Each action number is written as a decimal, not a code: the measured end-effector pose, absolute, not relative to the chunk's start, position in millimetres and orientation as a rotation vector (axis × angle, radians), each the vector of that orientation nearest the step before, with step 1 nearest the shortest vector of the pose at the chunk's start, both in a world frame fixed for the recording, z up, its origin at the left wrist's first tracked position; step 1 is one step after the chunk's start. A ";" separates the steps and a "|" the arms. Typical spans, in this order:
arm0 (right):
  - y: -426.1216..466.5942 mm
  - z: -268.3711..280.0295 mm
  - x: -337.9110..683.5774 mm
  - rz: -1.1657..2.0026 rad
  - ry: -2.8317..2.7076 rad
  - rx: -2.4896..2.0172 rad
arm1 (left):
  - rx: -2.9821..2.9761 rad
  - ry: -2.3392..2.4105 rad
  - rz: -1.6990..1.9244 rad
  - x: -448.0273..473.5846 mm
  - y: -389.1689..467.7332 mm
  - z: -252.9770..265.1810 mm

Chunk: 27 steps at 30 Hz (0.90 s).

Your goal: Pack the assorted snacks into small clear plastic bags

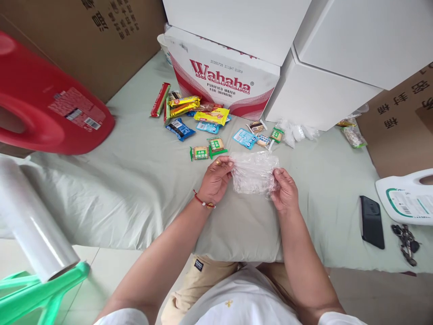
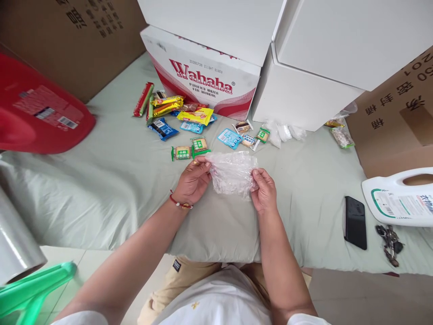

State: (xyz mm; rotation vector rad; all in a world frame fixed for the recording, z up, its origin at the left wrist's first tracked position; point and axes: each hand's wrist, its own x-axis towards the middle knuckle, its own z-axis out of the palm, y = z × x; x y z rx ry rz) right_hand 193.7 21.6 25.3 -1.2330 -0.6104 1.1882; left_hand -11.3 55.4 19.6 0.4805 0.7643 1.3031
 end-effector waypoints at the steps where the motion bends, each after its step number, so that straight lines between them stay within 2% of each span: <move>1: 21.7 25.2 193.9 1.185 -0.605 -1.210 | 0.465 0.759 1.310 -11.6 55.6 19.9; 7: 23.0 25.5 196.0 1.148 -0.556 -1.153 | 0.510 0.779 1.300 -10.9 58.1 15.9; 13: 20.6 29.3 191.1 1.066 -0.658 -1.153 | 0.915 1.014 1.565 -6.7 49.7 11.4; 18: 12.7 27.7 165.4 1.128 -0.869 -1.177 | 1.185 0.772 1.149 3.9 30.1 19.6; 20: 10.4 26.4 156.8 1.117 -0.922 -1.188 | 1.190 0.761 1.106 7.6 28.0 19.9; 27: 6.4 43.6 178.7 0.922 -0.717 -1.282 | 0.955 0.977 1.382 0.5 44.7 13.3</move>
